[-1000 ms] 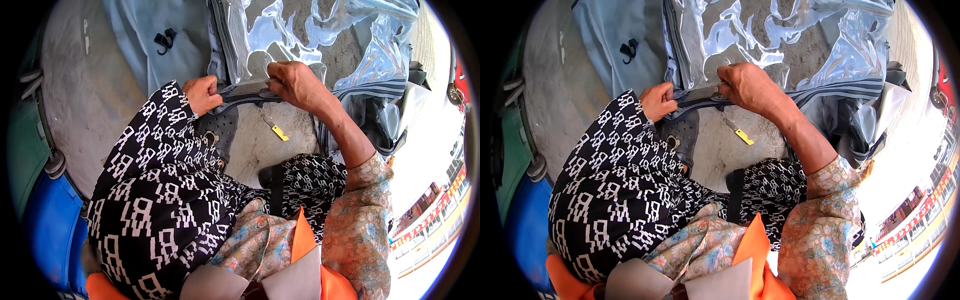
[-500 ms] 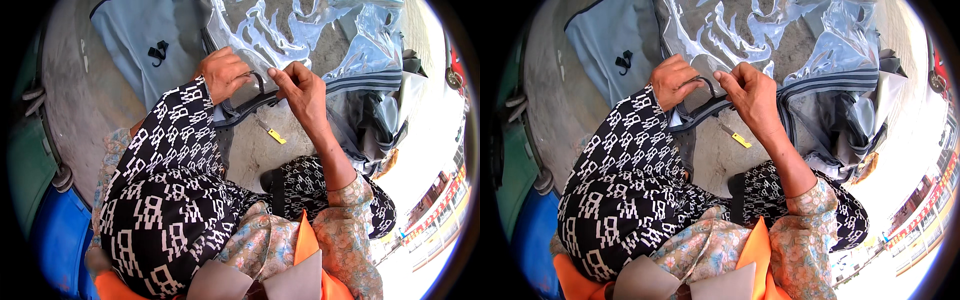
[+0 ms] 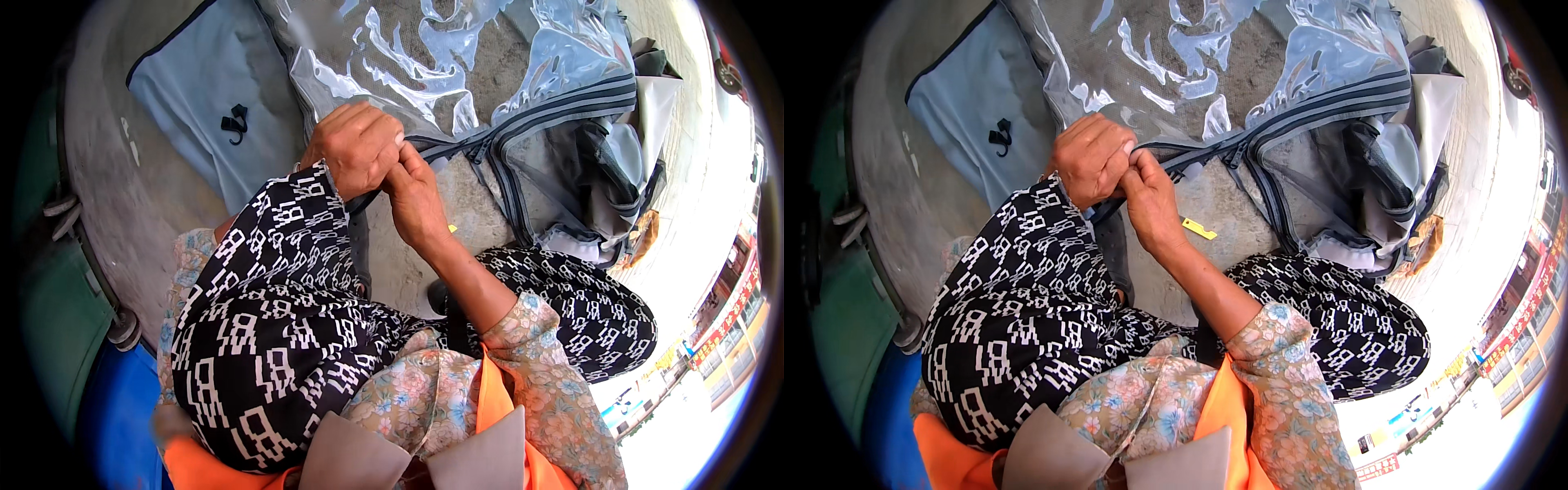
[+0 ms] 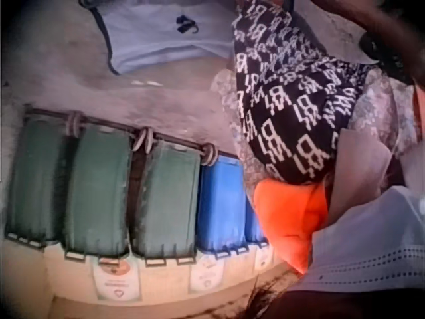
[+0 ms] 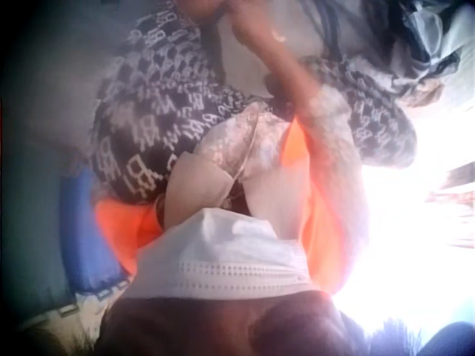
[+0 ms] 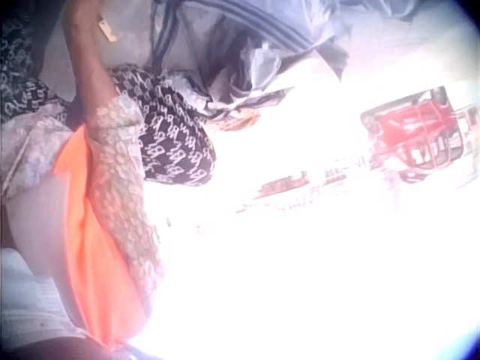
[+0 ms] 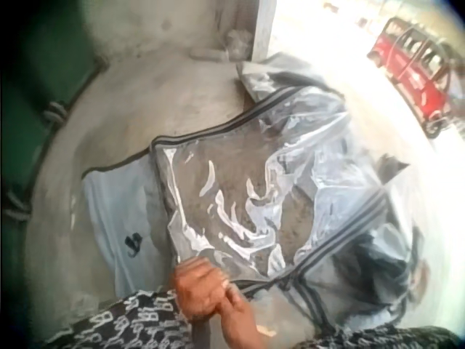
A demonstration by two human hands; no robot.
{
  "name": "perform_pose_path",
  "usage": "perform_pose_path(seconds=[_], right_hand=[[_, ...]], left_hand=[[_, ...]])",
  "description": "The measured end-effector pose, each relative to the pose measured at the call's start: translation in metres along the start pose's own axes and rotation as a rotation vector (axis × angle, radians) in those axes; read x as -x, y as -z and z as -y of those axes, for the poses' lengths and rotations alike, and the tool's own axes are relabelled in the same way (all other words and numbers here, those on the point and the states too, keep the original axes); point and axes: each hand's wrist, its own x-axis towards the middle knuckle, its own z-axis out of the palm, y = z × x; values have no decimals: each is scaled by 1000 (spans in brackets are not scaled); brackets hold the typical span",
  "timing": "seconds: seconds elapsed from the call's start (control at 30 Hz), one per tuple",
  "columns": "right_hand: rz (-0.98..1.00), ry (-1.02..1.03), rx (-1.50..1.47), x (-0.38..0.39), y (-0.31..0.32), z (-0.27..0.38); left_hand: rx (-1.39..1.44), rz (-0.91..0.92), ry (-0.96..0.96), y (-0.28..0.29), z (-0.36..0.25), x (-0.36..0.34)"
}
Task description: The person sits on the ground and uses a yellow utility knife to cut a zipper off a gray fabric bag. They then remove the clear plastic window from the bag and separate the zipper from the fabric, handling the components with their hands.
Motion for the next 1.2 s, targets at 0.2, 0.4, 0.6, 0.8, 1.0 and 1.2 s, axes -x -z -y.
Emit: perform_pose_path(seconds=[0.2, 0.4, 0.6, 0.8, 1.0, 1.2], right_hand=[[3, 21, -56, -21, -4, 1], [-6, 359, 441, 36, -10, 19], [46, -16, -77, 13, 33, 17], [195, -260, -66, -59, 33, 50], [68, -85, 71, -65, 23, 40], [-170, 90, 258, -33, 15, 29]], left_hand=[[-126, 177, 13, -9, 36, -45], [-276, 37, 415, 3, 110, -91], [-229, 0, 558, -4, 103, -93], [-423, -69, 193, 17, 65, -92], [-105, 50, 11, -22, 6, -93], [-67, 136, 86, -47, 47, -105]])
